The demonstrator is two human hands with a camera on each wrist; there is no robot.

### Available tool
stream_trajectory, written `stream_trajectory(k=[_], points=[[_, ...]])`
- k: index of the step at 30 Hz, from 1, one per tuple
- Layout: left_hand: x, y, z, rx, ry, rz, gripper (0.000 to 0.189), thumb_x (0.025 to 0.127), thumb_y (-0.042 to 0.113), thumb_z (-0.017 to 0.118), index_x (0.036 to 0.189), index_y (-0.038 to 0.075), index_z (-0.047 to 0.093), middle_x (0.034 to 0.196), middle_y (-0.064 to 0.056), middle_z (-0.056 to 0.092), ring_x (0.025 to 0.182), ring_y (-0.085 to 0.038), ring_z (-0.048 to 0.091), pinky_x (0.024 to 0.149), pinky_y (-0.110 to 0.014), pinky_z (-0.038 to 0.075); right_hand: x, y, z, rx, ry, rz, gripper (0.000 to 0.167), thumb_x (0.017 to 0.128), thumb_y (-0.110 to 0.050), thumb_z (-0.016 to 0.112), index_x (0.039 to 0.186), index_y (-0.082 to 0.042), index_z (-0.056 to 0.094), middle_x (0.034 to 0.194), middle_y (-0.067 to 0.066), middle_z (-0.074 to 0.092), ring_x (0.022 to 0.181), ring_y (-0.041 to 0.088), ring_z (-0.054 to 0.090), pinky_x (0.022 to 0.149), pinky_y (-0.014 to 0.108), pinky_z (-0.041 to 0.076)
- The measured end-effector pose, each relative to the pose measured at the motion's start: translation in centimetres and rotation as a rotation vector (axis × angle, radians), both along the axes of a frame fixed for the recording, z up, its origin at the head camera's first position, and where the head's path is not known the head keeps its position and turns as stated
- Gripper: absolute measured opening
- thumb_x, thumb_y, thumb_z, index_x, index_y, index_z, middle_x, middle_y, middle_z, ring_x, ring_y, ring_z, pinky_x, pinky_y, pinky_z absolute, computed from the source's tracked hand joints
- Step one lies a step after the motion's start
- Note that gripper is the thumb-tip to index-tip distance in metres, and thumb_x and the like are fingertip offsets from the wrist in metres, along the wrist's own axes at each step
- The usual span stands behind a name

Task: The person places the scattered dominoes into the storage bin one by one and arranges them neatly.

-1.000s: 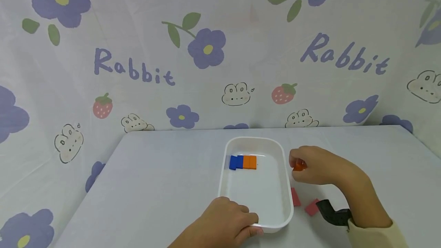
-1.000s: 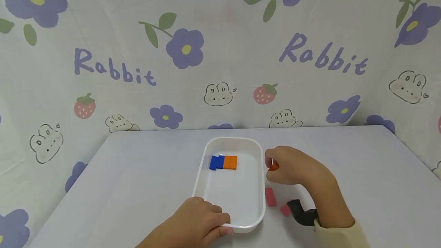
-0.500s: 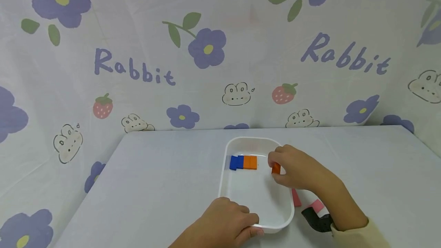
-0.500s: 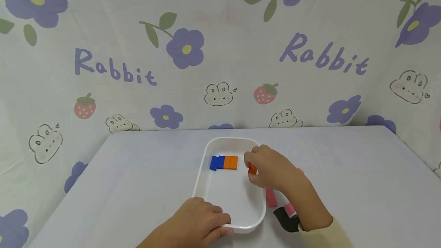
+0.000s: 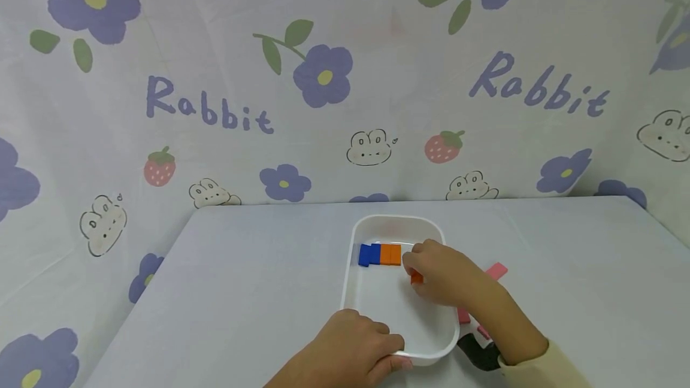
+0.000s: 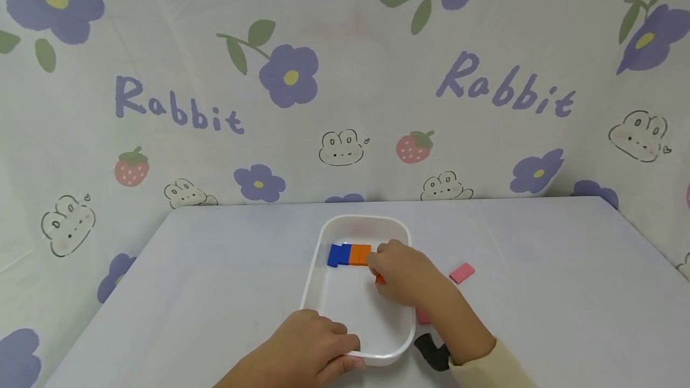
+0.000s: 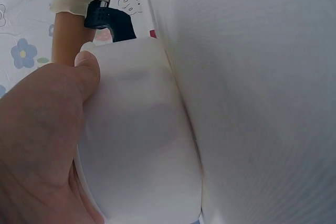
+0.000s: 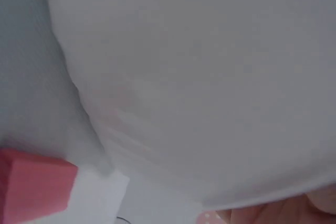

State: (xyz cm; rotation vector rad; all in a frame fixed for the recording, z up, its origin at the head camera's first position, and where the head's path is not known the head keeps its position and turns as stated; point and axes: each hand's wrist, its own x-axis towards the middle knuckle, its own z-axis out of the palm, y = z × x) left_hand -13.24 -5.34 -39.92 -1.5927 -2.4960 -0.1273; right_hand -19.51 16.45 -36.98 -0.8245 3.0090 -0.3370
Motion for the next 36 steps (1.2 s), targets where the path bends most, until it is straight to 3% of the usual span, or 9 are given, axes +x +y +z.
stream_trajectory(k=[7, 14, 22, 28, 36], points=[[0.1, -0.1, 0.0, 0.019, 0.053, -0.007, 0.034, 0.105, 0.046, 0.049, 0.081, 0.024, 0.059, 0.062, 0.016, 0.041, 0.052, 0.002, 0.034, 0.049, -0.017, 0.025, 0.0, -0.4, -1.1, 0.046, 0.086, 0.044, 0.019, 0.081, -0.013, 0.084, 0.087, -0.012, 0.066, 0.075, -0.004, 0.051, 0.074, 0.016, 0.048, 0.067, 0.029, 0.051], [0.1, -0.1, -0.1, 0.029, 0.050, -0.005, 0.035, 0.105, 0.046, 0.049, 0.080, 0.024, 0.059, 0.062, 0.016, 0.041, 0.052, 0.002, 0.035, 0.049, -0.018, 0.025, 0.0, -0.8, -1.7, 0.086, 0.158, 0.035, 0.019, 0.081, -0.016, 0.085, 0.088, -0.010, 0.068, 0.072, -0.002, 0.055, 0.067, 0.016, 0.050, 0.066, 0.031, 0.052], [0.2, -0.2, 0.1, 0.024, 0.040, 0.011, 0.035, 0.104, 0.047, 0.048, 0.080, 0.024, 0.059, 0.063, 0.016, 0.041, 0.052, 0.002, 0.035, 0.049, -0.018, 0.024, 0.0, -1.0, -1.6, 0.094, 0.156, 0.035, 0.019, 0.082, -0.015, 0.084, 0.090, -0.009, 0.069, 0.073, 0.000, 0.056, 0.067, 0.017, 0.051, 0.068, 0.032, 0.053], [0.2, -0.2, -0.1, 0.045, 0.061, -0.003, 0.035, 0.104, 0.046, 0.050, 0.078, 0.023, 0.057, 0.062, 0.015, 0.040, 0.052, 0.002, 0.034, 0.049, -0.018, 0.024, 0.4, -1.0, -0.9, 0.057, 0.080, 0.025, 0.016, 0.084, -0.012, 0.082, 0.092, -0.009, 0.069, 0.078, -0.001, 0.056, 0.072, 0.016, 0.051, 0.070, 0.032, 0.053], [0.2, -0.2, -0.1, 0.055, 0.072, -0.005, 0.034, 0.104, 0.045, 0.052, 0.078, 0.023, 0.056, 0.062, 0.015, 0.040, 0.052, 0.001, 0.036, 0.049, -0.018, 0.023, 1.5, -1.9, 0.5, 0.045, -0.189, -0.031, 0.013, 0.087, -0.012, 0.077, 0.085, -0.013, 0.065, 0.074, -0.002, 0.053, 0.070, 0.017, 0.051, 0.068, 0.035, 0.050]])
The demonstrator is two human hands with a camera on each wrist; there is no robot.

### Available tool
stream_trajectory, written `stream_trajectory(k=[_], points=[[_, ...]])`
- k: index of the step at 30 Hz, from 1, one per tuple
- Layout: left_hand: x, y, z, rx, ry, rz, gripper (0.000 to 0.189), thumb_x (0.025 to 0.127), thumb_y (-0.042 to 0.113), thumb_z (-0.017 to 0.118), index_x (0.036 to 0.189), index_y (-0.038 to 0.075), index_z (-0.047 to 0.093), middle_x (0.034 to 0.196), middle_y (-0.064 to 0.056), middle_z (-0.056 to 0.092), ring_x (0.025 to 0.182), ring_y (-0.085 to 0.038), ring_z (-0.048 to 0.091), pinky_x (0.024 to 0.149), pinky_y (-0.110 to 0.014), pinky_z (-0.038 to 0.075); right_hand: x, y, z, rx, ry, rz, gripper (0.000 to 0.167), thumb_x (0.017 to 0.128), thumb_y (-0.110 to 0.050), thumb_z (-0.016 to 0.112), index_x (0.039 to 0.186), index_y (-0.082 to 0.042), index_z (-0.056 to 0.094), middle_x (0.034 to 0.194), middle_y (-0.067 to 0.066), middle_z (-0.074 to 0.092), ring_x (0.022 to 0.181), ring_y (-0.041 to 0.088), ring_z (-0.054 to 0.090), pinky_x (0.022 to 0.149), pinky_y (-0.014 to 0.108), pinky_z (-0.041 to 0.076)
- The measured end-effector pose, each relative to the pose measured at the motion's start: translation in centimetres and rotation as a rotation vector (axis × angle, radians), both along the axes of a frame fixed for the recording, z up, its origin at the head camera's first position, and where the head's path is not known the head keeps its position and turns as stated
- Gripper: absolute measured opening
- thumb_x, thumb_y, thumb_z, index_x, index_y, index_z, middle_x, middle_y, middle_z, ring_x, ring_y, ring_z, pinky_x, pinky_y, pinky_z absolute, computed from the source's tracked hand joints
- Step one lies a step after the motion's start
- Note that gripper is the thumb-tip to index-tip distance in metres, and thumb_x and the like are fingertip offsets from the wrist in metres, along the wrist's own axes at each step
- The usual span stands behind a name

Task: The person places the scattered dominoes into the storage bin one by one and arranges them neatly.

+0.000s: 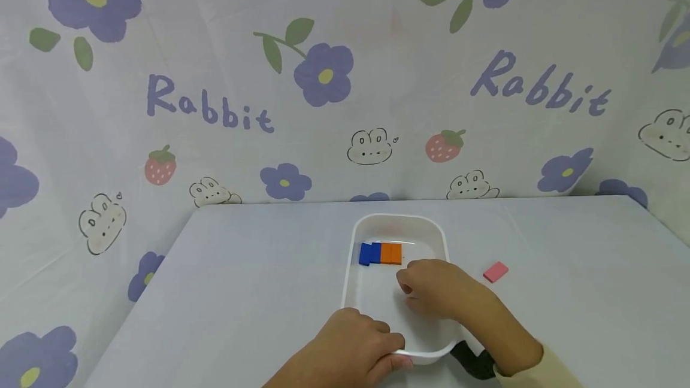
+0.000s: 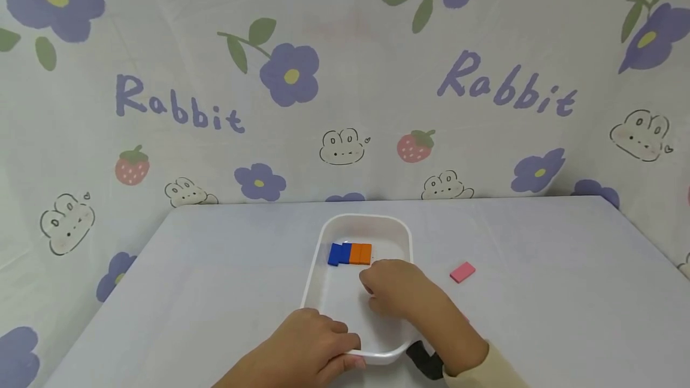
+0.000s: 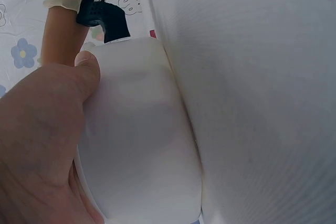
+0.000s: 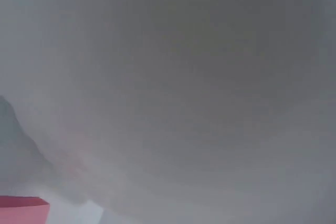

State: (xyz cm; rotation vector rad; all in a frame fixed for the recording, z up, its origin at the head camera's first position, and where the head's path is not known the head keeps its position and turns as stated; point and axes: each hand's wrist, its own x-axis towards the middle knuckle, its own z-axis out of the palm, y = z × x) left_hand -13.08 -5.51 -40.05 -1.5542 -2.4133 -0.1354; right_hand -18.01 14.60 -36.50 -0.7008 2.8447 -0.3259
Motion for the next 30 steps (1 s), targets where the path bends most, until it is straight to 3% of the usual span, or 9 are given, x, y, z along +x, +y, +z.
stream_trajectory(k=[8, 15, 30], points=[[0.0, 0.0, 0.1, -0.006, -0.016, 0.009, 0.035, 0.104, 0.046, 0.050, 0.078, 0.024, 0.056, 0.062, 0.015, 0.039, 0.052, 0.002, 0.035, 0.049, -0.018, 0.023, 0.4, 0.1, 0.4, -0.010, -0.027, 0.002, 0.013, 0.087, -0.007, 0.074, 0.083, -0.012, 0.063, 0.075, -0.001, 0.052, 0.071, 0.018, 0.050, 0.068, 0.037, 0.047], [0.0, 0.0, 0.1, -0.001, -0.013, 0.000, 0.034, 0.104, 0.045, 0.051, 0.079, 0.024, 0.058, 0.062, 0.016, 0.042, 0.052, 0.001, 0.035, 0.049, -0.018, 0.024, 0.1, 0.1, -0.1, 0.015, -0.020, -0.047, 0.012, 0.088, -0.009, 0.075, 0.083, -0.010, 0.063, 0.076, 0.001, 0.052, 0.073, 0.020, 0.051, 0.070, 0.038, 0.050], [0.0, 0.1, 0.1, -0.022, -0.029, 0.020, 0.036, 0.104, 0.048, 0.048, 0.079, 0.024, 0.057, 0.062, 0.016, 0.040, 0.052, 0.002, 0.035, 0.049, -0.018, 0.024, -0.2, 0.1, -1.3, 0.064, 0.138, 0.032, 0.021, 0.086, -0.011, 0.076, 0.075, -0.013, 0.059, 0.075, -0.002, 0.048, 0.067, 0.017, 0.047, 0.064, 0.034, 0.048]])
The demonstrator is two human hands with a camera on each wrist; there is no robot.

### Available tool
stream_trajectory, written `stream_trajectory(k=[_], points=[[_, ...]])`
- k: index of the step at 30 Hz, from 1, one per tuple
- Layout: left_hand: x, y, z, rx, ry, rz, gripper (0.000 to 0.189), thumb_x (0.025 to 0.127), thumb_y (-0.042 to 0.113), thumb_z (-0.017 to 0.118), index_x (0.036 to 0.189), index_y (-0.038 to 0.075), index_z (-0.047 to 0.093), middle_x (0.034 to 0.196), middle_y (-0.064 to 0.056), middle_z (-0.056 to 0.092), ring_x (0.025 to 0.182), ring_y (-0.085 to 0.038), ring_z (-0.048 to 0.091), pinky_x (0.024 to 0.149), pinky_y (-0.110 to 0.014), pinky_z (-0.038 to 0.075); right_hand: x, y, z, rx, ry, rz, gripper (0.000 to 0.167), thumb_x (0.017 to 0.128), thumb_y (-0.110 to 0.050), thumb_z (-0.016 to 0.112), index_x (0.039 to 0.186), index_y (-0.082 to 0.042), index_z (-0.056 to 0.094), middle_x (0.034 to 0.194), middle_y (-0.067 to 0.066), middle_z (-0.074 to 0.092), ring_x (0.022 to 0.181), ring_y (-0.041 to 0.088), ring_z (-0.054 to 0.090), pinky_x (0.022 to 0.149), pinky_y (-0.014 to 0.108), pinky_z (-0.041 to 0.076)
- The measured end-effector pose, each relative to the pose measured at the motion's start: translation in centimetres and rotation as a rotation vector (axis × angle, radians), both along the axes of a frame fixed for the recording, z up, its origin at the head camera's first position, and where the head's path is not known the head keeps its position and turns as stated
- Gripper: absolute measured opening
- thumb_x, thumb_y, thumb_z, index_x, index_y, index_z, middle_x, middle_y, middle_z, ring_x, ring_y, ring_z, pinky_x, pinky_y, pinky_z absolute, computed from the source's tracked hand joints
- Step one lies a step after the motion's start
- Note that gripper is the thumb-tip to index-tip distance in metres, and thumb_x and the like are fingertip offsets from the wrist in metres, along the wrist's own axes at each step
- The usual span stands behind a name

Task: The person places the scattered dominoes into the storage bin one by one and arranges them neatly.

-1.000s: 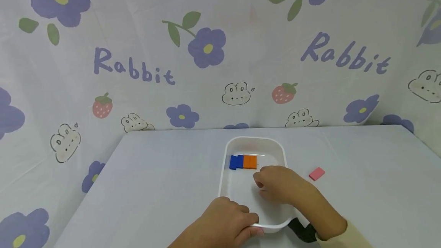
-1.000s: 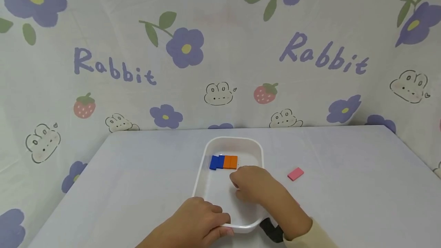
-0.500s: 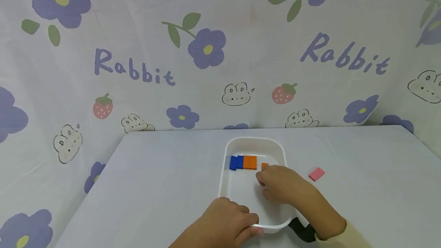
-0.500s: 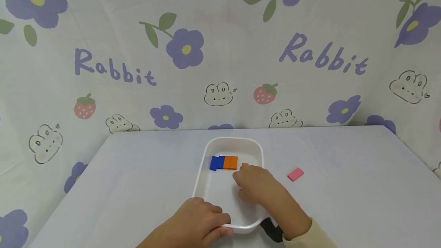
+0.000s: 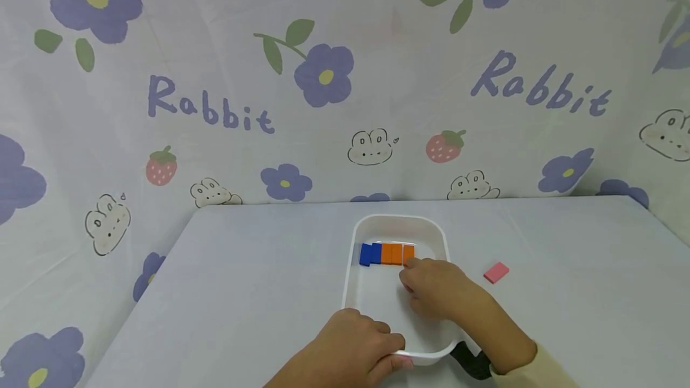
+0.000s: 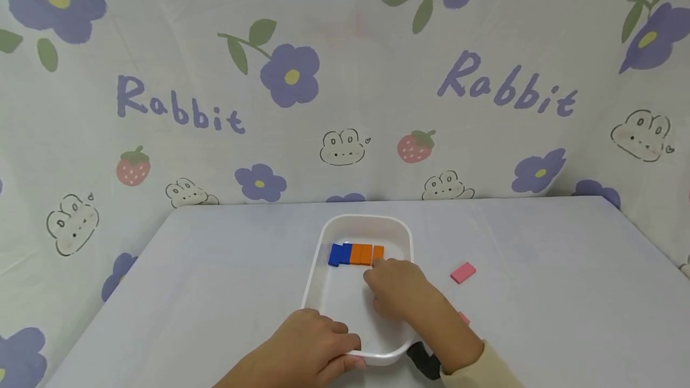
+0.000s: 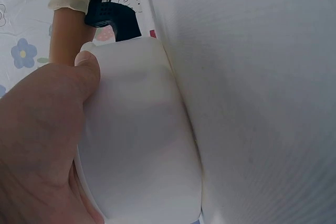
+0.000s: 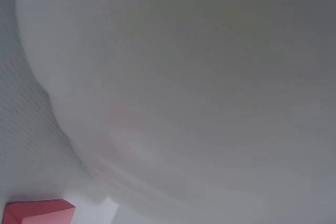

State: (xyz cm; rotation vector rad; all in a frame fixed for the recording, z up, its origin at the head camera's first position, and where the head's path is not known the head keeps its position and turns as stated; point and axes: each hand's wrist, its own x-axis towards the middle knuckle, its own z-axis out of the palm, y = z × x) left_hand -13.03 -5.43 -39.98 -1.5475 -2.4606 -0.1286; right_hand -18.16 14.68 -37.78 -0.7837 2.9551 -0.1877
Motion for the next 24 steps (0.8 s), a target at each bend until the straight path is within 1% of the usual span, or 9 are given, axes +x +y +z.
stream_trajectory(k=[8, 13, 17, 21, 24], points=[[-0.12, 0.07, 0.05, -0.015, -0.045, -0.001, 0.036, 0.105, 0.048, 0.046, 0.080, 0.024, 0.058, 0.062, 0.017, 0.040, 0.052, 0.002, 0.035, 0.049, -0.018, 0.025, -0.22, -0.01, -0.31, 0.005, 0.009, -0.014, 0.017, 0.087, -0.011, 0.075, 0.078, -0.012, 0.061, 0.074, -0.003, 0.047, 0.067, 0.016, 0.047, 0.064, 0.033, 0.048], [-0.12, 0.06, 0.08, -0.021, -0.056, -0.005, 0.036, 0.105, 0.047, 0.047, 0.081, 0.024, 0.059, 0.061, 0.017, 0.040, 0.052, 0.002, 0.035, 0.050, -0.017, 0.026, -0.30, -0.14, -0.39, 0.023, 0.018, -0.021, 0.015, 0.087, -0.011, 0.075, 0.080, -0.011, 0.062, 0.076, -0.002, 0.048, 0.066, 0.017, 0.047, 0.062, 0.033, 0.047], [-0.08, 0.05, 0.18, -0.021, -0.049, -0.005, 0.035, 0.105, 0.047, 0.047, 0.082, 0.024, 0.060, 0.062, 0.017, 0.040, 0.052, 0.002, 0.034, 0.050, -0.018, 0.026, -0.35, -0.28, -0.47, 0.044, 0.041, -0.029, 0.013, 0.086, -0.014, 0.076, 0.086, -0.008, 0.065, 0.082, 0.002, 0.050, 0.067, 0.018, 0.048, 0.062, 0.035, 0.050], [-0.01, 0.04, 0.20, -0.026, -0.043, 0.007, 0.035, 0.105, 0.048, 0.047, 0.081, 0.025, 0.059, 0.063, 0.017, 0.042, 0.053, 0.002, 0.036, 0.050, -0.018, 0.026, -0.27, -0.40, -0.48, 0.048, 0.057, -0.030, 0.018, 0.086, -0.015, 0.078, 0.095, -0.004, 0.068, 0.086, 0.005, 0.055, 0.067, 0.020, 0.050, 0.066, 0.038, 0.054], [0.04, 0.05, 0.20, -0.025, -0.034, 0.012, 0.035, 0.104, 0.049, 0.047, 0.081, 0.024, 0.058, 0.063, 0.017, 0.043, 0.053, 0.002, 0.036, 0.050, -0.018, 0.026, -0.13, -0.46, -0.40, 0.045, 0.061, -0.028, 0.020, 0.085, -0.015, 0.079, 0.097, -0.004, 0.068, 0.087, 0.004, 0.057, 0.068, 0.019, 0.052, 0.069, 0.039, 0.056]])
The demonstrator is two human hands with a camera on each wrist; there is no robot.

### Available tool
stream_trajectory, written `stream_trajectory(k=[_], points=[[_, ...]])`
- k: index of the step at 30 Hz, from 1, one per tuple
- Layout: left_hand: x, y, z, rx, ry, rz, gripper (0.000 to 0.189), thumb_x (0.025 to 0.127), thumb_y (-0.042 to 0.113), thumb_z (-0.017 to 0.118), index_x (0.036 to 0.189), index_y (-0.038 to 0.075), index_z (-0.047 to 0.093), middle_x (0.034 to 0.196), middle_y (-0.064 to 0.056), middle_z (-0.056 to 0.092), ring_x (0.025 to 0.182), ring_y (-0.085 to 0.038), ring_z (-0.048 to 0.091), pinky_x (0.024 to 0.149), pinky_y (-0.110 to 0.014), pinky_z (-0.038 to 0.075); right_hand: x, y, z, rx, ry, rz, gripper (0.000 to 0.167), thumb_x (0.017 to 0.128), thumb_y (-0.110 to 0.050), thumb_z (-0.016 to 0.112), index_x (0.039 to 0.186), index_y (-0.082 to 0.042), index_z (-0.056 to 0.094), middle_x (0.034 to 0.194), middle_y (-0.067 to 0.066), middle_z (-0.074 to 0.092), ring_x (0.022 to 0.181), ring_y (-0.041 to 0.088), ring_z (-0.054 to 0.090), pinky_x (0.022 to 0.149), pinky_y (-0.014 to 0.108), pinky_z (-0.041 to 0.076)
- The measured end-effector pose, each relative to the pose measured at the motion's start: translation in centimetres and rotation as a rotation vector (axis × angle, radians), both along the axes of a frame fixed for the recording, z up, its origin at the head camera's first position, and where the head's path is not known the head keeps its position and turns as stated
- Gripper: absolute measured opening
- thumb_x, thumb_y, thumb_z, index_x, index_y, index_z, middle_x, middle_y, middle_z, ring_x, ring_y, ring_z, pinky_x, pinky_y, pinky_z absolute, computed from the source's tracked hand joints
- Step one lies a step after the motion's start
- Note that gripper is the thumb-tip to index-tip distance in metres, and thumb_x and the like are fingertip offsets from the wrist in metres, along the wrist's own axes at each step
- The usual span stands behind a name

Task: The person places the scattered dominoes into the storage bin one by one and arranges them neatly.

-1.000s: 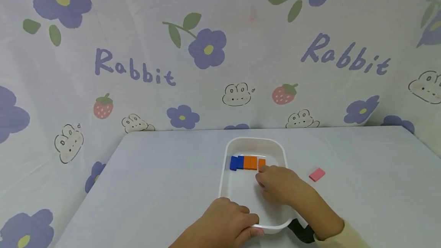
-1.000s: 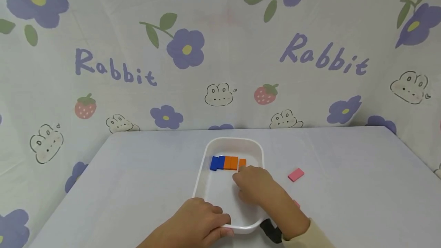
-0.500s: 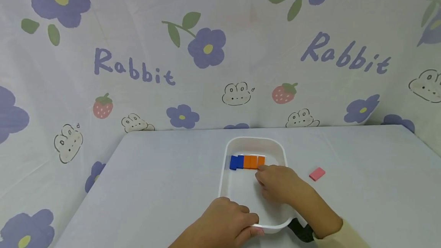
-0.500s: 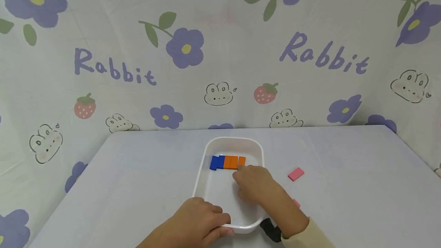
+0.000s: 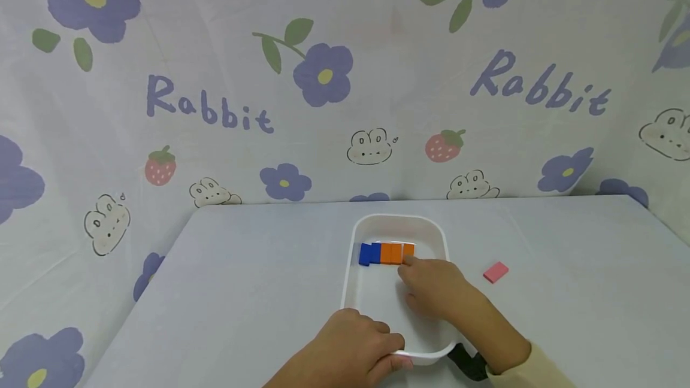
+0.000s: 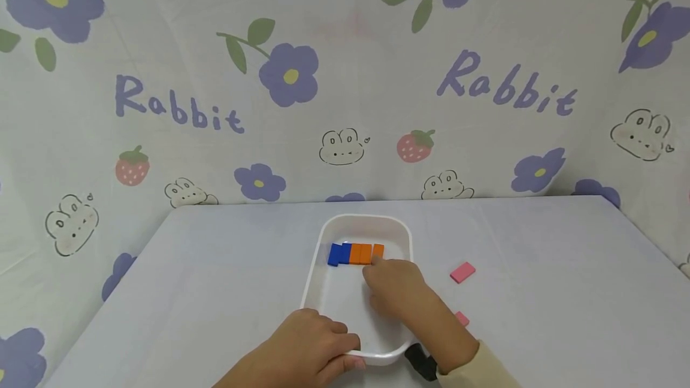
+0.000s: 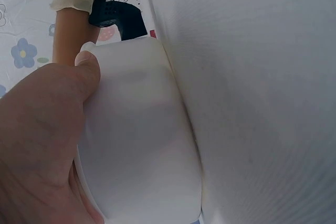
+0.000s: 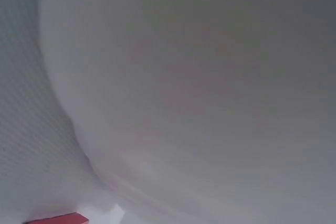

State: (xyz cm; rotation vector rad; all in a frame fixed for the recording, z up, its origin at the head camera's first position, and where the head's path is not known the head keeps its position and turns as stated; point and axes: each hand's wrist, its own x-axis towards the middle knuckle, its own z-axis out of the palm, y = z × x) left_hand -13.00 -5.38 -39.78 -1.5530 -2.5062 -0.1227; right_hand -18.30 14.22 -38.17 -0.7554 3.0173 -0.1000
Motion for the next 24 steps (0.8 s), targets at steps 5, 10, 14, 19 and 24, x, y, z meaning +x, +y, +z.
stream_trajectory(k=[5, 10, 14, 19, 24], points=[[0.02, 0.01, -0.01, 0.000, 0.009, 0.001, 0.035, 0.104, 0.049, 0.048, 0.081, 0.025, 0.058, 0.063, 0.017, 0.042, 0.053, 0.002, 0.036, 0.050, -0.019, 0.025, 0.05, 0.03, 0.06, -0.009, 0.008, -0.006, 0.020, 0.085, -0.014, 0.079, 0.098, -0.003, 0.068, 0.090, 0.005, 0.059, 0.067, 0.019, 0.052, 0.069, 0.039, 0.056], [0.00, 0.07, 0.06, -0.016, -0.010, 0.011, 0.036, 0.104, 0.050, 0.046, 0.082, 0.025, 0.058, 0.063, 0.018, 0.041, 0.053, 0.002, 0.036, 0.050, -0.018, 0.026, -0.10, 0.11, -0.05, -0.013, 0.013, -0.006, 0.020, 0.084, -0.014, 0.079, 0.098, -0.003, 0.068, 0.090, 0.006, 0.059, 0.067, 0.020, 0.052, 0.068, 0.038, 0.055], [0.00, 0.06, 0.12, -0.012, -0.010, 0.003, 0.035, 0.105, 0.049, 0.046, 0.082, 0.025, 0.059, 0.063, 0.018, 0.042, 0.053, 0.002, 0.036, 0.050, -0.018, 0.026, -0.19, 0.06, -0.11, -0.004, 0.001, -0.014, 0.020, 0.085, -0.015, 0.079, 0.099, -0.004, 0.069, 0.088, 0.005, 0.057, 0.067, 0.019, 0.051, 0.068, 0.037, 0.055], [-0.05, 0.05, 0.05, 0.006, 0.008, -0.016, 0.034, 0.105, 0.047, 0.048, 0.082, 0.024, 0.060, 0.063, 0.017, 0.042, 0.053, 0.002, 0.036, 0.050, -0.018, 0.026, -0.45, 0.01, -0.17, -0.010, -0.006, -0.013, 0.023, 0.084, -0.016, 0.080, 0.102, -0.004, 0.070, 0.096, 0.007, 0.059, 0.073, 0.019, 0.055, 0.072, 0.039, 0.057], [-0.09, 0.01, -0.08, 0.013, 0.029, -0.016, 0.035, 0.104, 0.047, 0.048, 0.080, 0.024, 0.058, 0.062, 0.016, 0.041, 0.052, 0.002, 0.035, 0.049, -0.018, 0.025, -0.54, 0.02, -0.17, -0.019, 0.008, -0.005, 0.022, 0.084, -0.015, 0.079, 0.101, -0.004, 0.071, 0.099, 0.008, 0.060, 0.079, 0.020, 0.056, 0.076, 0.041, 0.057]])
